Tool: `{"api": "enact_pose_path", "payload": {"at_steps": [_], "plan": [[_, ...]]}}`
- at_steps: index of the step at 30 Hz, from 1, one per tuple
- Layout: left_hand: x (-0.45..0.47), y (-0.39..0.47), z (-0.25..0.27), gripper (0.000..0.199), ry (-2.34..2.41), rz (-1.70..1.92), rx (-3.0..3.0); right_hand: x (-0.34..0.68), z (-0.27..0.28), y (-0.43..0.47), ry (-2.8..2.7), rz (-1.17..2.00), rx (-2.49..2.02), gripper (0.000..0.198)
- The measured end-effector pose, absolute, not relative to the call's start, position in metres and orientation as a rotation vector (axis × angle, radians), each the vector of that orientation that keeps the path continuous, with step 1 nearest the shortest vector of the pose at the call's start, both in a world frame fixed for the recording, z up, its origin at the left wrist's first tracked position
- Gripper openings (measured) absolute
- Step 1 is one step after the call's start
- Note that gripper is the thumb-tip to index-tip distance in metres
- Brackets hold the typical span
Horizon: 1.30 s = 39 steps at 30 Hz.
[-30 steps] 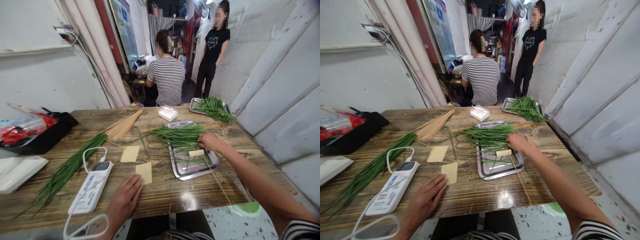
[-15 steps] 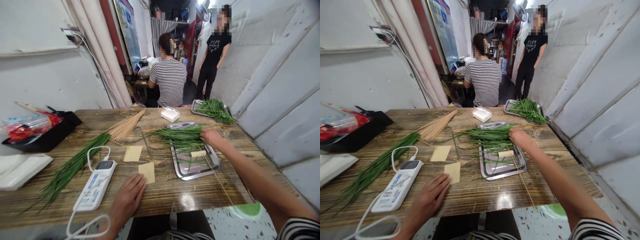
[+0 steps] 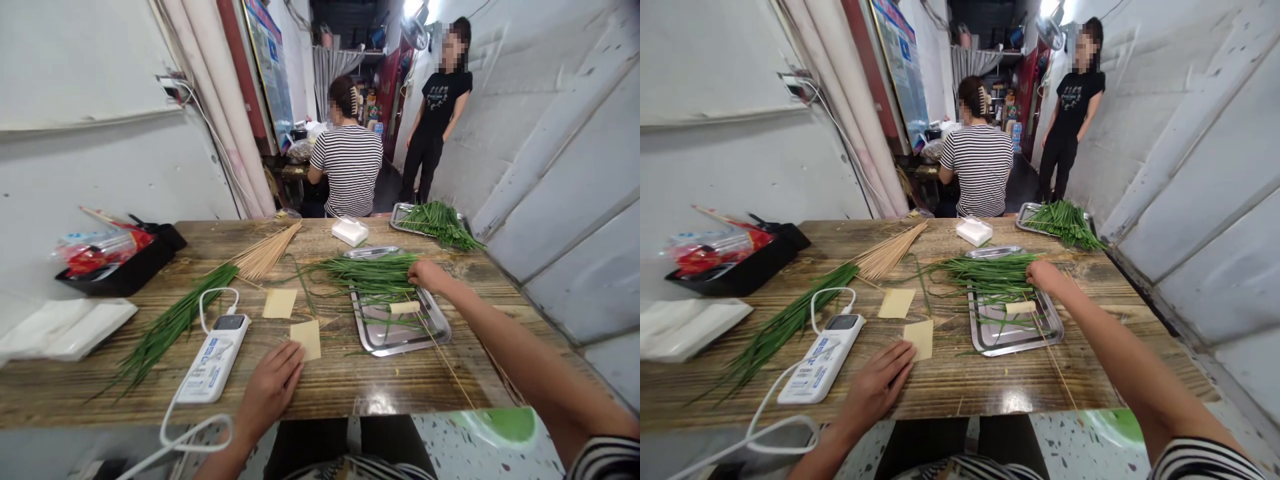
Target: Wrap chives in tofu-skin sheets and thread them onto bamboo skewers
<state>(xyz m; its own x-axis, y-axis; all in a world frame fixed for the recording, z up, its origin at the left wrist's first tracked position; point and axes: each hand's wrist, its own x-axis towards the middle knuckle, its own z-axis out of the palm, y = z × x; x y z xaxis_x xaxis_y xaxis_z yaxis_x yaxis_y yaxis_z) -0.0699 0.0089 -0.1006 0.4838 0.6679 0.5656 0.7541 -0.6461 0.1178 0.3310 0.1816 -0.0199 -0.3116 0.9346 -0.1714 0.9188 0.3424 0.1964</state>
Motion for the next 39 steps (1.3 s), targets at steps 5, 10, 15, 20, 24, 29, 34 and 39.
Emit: {"api": "enact_pose_path", "payload": {"at_steps": [5, 10, 15, 20, 24, 29, 34, 39], "plan": [[-0.07, 0.009, -0.1, 0.028, -1.235, -0.902, -2.58, 0.328, -0.013, 0.182, 2.322, 0.119, 1.692, 0.019], [-0.069, 0.009, -0.1, 0.029, -1.245, -0.911, -2.601, 0.324, -0.01, 0.18, 2.297, 0.128, 1.667, 0.019], [-0.07, 0.008, -0.1, 0.029, -1.255, -0.926, -2.614, 0.325, -0.012, 0.181, 2.311, 0.11, 1.618, 0.022], [-0.07, 0.009, -0.101, 0.029, -1.237, -0.944, -2.604, 0.322, -0.014, 0.18, 2.322, 0.083, 1.564, 0.02], [-0.07, 0.009, -0.101, 0.029, -1.226, -0.981, -2.585, 0.321, -0.014, 0.181, 2.296, 0.117, 1.611, 0.024], [-0.069, 0.009, -0.101, 0.029, -1.227, -0.977, -2.587, 0.322, -0.011, 0.183, 2.282, 0.1, 1.614, 0.025], [-0.069, 0.008, -0.1, 0.028, -1.225, -0.971, -2.59, 0.316, -0.006, 0.184, 2.275, 0.086, 1.607, 0.025], [-0.069, 0.007, -0.098, 0.028, -1.221, -0.958, -2.572, 0.311, -0.003, 0.182, 2.232, 0.148, 1.677, 0.024]]}}
